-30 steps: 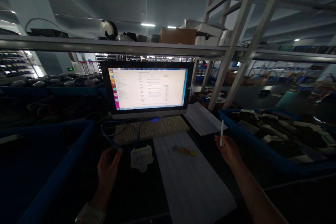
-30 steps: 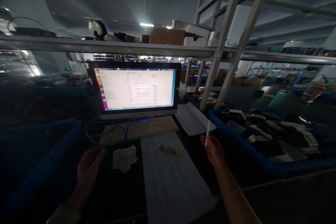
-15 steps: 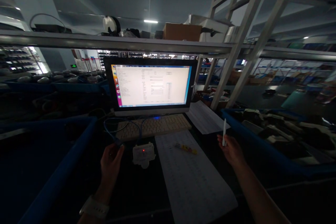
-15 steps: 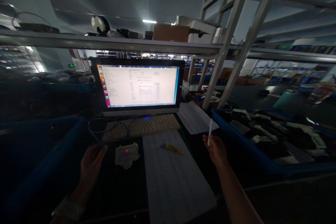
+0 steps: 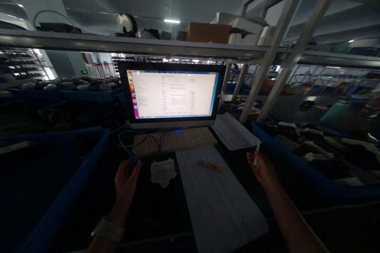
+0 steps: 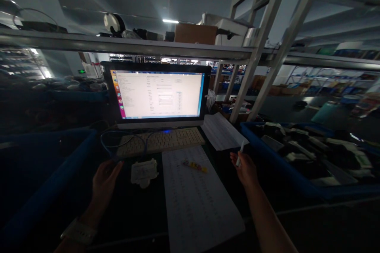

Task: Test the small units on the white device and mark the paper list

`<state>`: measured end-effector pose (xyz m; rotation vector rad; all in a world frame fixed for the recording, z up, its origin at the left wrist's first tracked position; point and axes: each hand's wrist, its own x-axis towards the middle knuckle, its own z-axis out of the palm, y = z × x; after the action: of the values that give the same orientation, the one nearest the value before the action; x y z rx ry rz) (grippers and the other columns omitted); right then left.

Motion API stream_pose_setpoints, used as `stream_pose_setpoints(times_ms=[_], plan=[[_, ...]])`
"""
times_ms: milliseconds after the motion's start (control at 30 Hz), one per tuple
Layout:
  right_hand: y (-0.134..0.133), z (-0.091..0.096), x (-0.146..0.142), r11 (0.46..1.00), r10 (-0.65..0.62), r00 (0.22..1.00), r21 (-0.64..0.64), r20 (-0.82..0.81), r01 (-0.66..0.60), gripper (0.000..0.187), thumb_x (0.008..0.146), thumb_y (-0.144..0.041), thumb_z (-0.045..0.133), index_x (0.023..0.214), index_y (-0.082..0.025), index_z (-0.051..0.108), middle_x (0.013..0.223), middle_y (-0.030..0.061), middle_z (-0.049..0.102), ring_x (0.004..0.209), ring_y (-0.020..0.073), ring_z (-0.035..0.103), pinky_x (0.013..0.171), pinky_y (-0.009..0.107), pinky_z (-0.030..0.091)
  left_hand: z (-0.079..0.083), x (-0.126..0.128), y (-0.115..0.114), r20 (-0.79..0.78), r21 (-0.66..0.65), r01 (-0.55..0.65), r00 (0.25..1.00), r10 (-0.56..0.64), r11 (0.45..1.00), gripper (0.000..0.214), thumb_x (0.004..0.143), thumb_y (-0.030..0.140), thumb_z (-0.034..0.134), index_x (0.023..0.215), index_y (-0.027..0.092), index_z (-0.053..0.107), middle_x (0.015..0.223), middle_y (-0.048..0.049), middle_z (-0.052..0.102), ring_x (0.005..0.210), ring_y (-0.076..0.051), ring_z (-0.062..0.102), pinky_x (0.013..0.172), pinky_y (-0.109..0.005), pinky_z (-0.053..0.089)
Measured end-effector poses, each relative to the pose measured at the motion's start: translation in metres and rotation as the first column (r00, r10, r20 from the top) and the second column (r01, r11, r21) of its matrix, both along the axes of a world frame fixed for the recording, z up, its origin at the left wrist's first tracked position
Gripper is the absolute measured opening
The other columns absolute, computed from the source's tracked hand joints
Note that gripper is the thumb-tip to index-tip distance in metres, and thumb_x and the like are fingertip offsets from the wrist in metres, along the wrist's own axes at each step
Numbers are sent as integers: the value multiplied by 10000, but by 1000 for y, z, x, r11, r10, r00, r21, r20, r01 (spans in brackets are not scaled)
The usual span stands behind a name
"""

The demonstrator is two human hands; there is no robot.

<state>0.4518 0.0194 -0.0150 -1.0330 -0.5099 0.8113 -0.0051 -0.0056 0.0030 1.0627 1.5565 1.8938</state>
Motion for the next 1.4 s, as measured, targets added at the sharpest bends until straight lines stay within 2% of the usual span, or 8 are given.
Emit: stream_pose_setpoints(times_ms=[300,667,833,1033,1200,1400], plan=[[2,-3,2,999,-23,1000,-27,4,23,246,552,-293,784,641,-210,570,618,-23,645,538,105,615,480,176,525,-2,0,1,23,0,12,1000,-12,1000,465,509,463,763,818,157,597,808,-41,642,784,-187,615,725,-324,504],[-4,0,3,1000,7,998,10,63,-8,250,589,-281,767,688,-235,542,676,-29,643,610,140,628,529,254,532,4,2,-2,21,-10,13,1000,-12,1000,469,497,472,758,806,162,590,807,-48,652,791,-197,624,737,-333,508],[-1,2,0,1000,1,999,17,38,-2,286,561,-356,765,651,-217,532,633,-23,641,541,114,605,484,215,501,3,2,-2,-17,-9,0,1000,0,1000,464,511,491,748,802,162,597,806,-51,648,786,-199,622,714,-329,510],[0,4,-2,1000,15,1000,9,26,-15,326,495,-296,792,646,-207,517,623,-11,653,540,124,612,474,213,492,2,1,0,-30,-8,-3,1000,3,1000,473,513,497,747,812,160,602,779,-41,640,742,-185,612,682,-318,501],[-1,5,-5,1000,21,1000,16,11,-21,405,428,-287,835,710,-216,554,702,-1,688,592,126,624,499,206,497,-1,0,2,-17,-6,-14,1000,14,1000,469,511,489,750,809,159,602,767,-38,637,729,-176,608,657,-300,494],[-3,4,-6,999,35,999,13,28,-35,435,436,-375,854,763,-203,624,716,12,688,600,116,610,497,192,495,-5,-1,4,4,17,11,1000,-11,1000,482,503,495,754,813,162,592,779,-41,644,738,-177,615,670,-301,497]])
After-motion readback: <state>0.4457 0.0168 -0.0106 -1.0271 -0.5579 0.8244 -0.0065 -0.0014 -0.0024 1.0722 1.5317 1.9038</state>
